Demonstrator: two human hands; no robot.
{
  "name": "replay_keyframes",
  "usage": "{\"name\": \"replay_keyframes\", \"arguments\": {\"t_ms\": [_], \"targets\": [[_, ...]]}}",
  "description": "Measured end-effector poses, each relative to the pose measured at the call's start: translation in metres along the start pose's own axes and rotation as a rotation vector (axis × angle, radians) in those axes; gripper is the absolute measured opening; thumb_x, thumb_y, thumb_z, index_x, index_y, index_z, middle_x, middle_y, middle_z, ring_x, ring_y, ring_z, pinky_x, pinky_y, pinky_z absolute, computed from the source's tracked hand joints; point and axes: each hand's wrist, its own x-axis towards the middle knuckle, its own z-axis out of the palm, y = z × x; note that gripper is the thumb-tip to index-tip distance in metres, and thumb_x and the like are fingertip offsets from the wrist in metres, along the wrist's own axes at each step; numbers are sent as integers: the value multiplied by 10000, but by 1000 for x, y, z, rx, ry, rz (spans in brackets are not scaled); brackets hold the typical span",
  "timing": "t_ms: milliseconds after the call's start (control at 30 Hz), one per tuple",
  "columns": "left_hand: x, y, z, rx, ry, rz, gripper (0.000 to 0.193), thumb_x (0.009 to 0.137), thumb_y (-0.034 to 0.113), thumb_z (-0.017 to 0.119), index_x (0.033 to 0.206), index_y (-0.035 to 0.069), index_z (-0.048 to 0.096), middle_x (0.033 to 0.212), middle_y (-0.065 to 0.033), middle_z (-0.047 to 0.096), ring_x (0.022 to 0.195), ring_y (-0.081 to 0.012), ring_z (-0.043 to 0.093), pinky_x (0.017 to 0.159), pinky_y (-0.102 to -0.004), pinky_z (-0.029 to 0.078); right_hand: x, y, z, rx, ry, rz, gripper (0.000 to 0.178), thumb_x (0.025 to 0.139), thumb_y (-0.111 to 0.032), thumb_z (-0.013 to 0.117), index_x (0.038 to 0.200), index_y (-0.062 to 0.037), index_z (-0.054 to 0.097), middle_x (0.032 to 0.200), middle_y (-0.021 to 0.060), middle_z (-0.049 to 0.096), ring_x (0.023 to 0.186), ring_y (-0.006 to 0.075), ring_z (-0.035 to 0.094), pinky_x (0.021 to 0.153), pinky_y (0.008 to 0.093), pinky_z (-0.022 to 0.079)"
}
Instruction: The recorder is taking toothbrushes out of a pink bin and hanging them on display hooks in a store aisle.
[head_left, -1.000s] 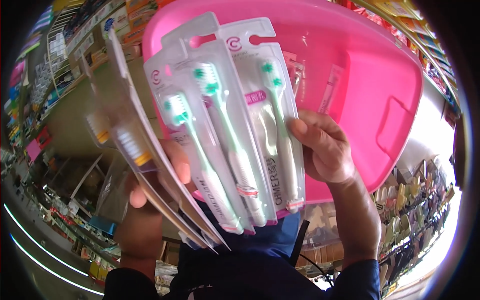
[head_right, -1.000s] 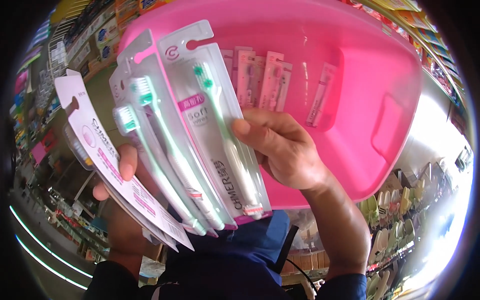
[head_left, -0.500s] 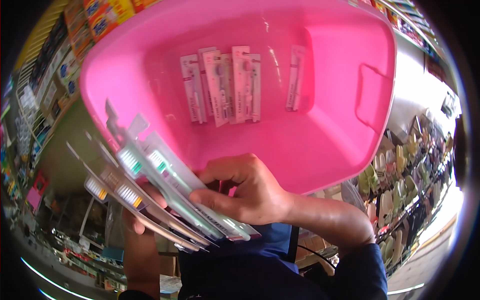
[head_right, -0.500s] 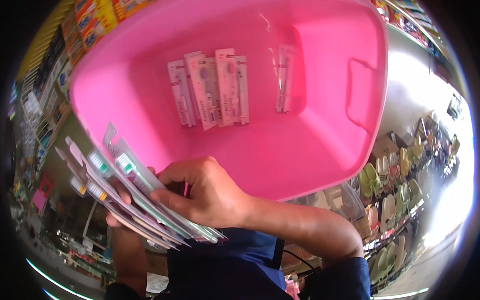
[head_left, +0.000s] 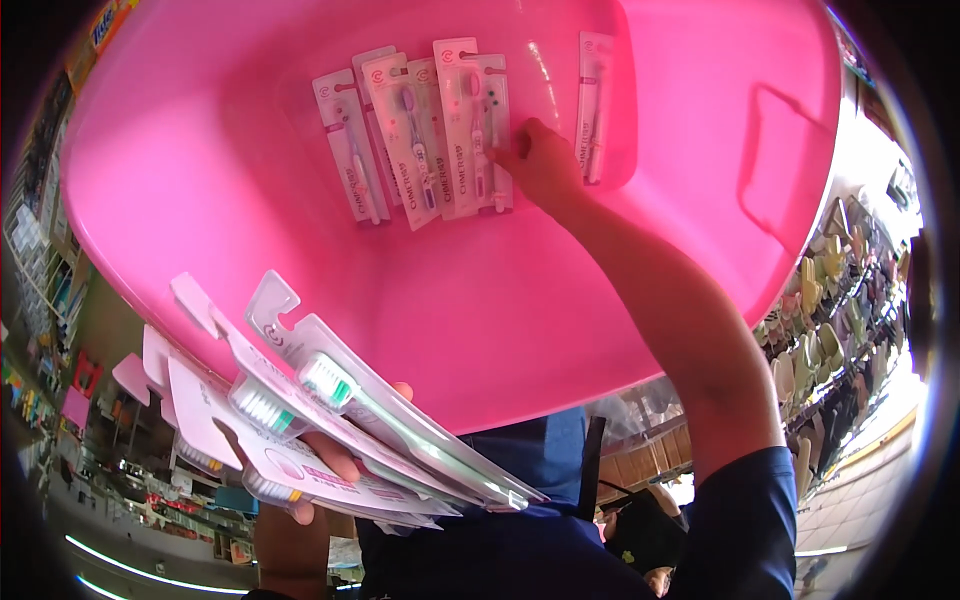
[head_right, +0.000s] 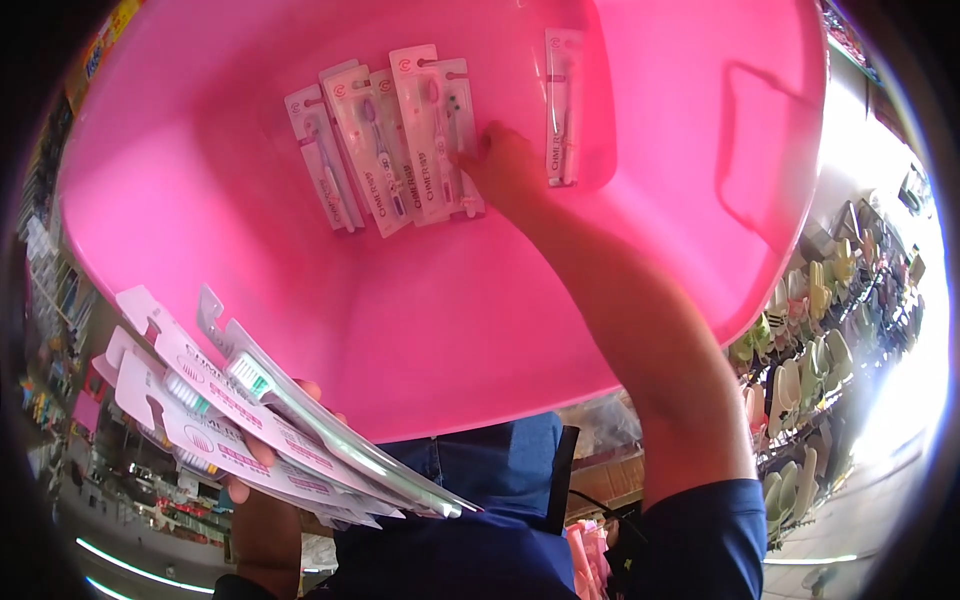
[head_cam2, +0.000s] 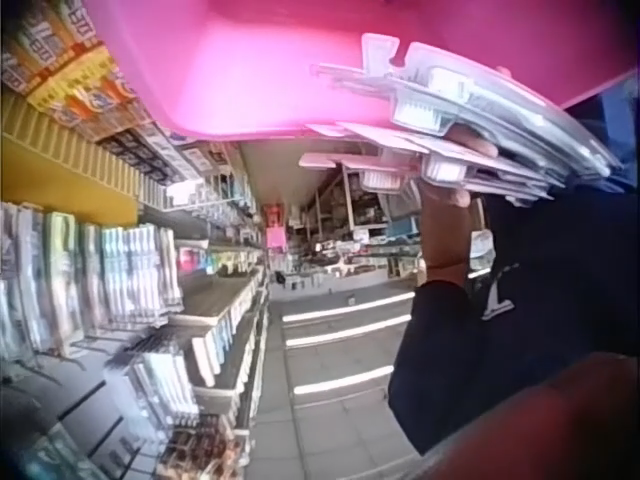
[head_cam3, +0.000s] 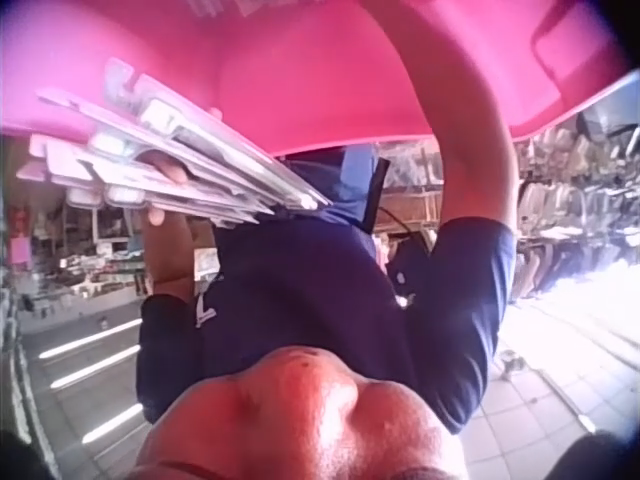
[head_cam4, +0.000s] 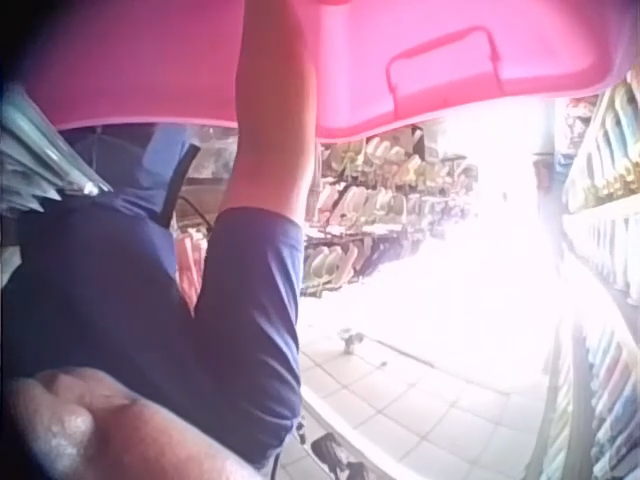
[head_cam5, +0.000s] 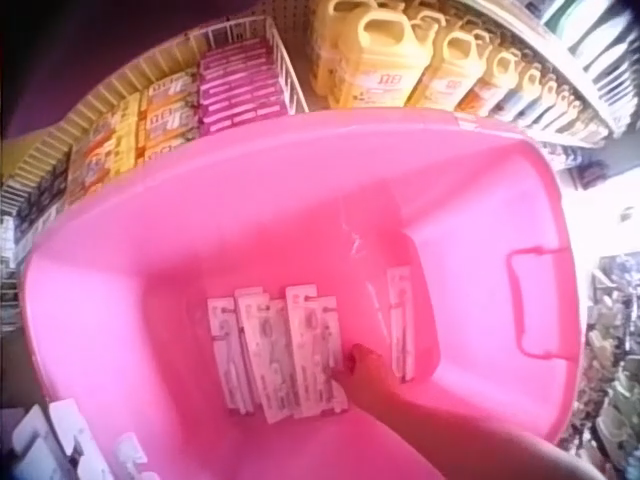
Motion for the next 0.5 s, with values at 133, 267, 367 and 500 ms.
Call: {"name": "replay_keyframes", "arguments": {"t_ms": [133, 267, 367, 500], "targets": [[-10, -16, -22, -215, -66, 96, 444, 779, 101, 792, 1168, -14, 612, 1566, -259, 93, 1449, -434, 98, 1177, -605, 137, 3, 9, 1, 93, 71, -22, 461, 763, -360, 781, 979, 1, 595, 925, 153, 649, 872, 308, 644, 750, 426, 499], [-7, 0, -9, -122, 72, 50, 410, 796, 133, 784, 1160, 33, 622, 1583, -215, 70, 1451, -425, 111, 1179, -589, 187, 2, 10, 5, -121, 252, 46, 442, 741, -256, 759, 1046, 6, 575, 1055, 185, 599, 995, 341, 597, 849, 444, 482], [-1, 6, -13, -3, 48, -5, 409, 794, 157, 790, 1154, 52, 627, 1583, -211, 87, 1447, -424, 137, 1170, -585, 223, -1, 6, 16, -167, 417, 59, 494, 722, -204, 736, 1128, 10, 555, 1138, 207, 555, 1071, 366, 556, 909, 443, 468], [7, -2, -6, 58, 82, 28, 413, 799, 207, 791, 1156, 72, 632, 1578, -218, 112, 1427, -419, 220, 1147, -574, 284, 0, -7, 16, 85, 454, 244, 563, 705, -194, 730, 1197, 8, 547, 1204, 209, 519, 1125, 378, 520, 953, 445, 448]]}}
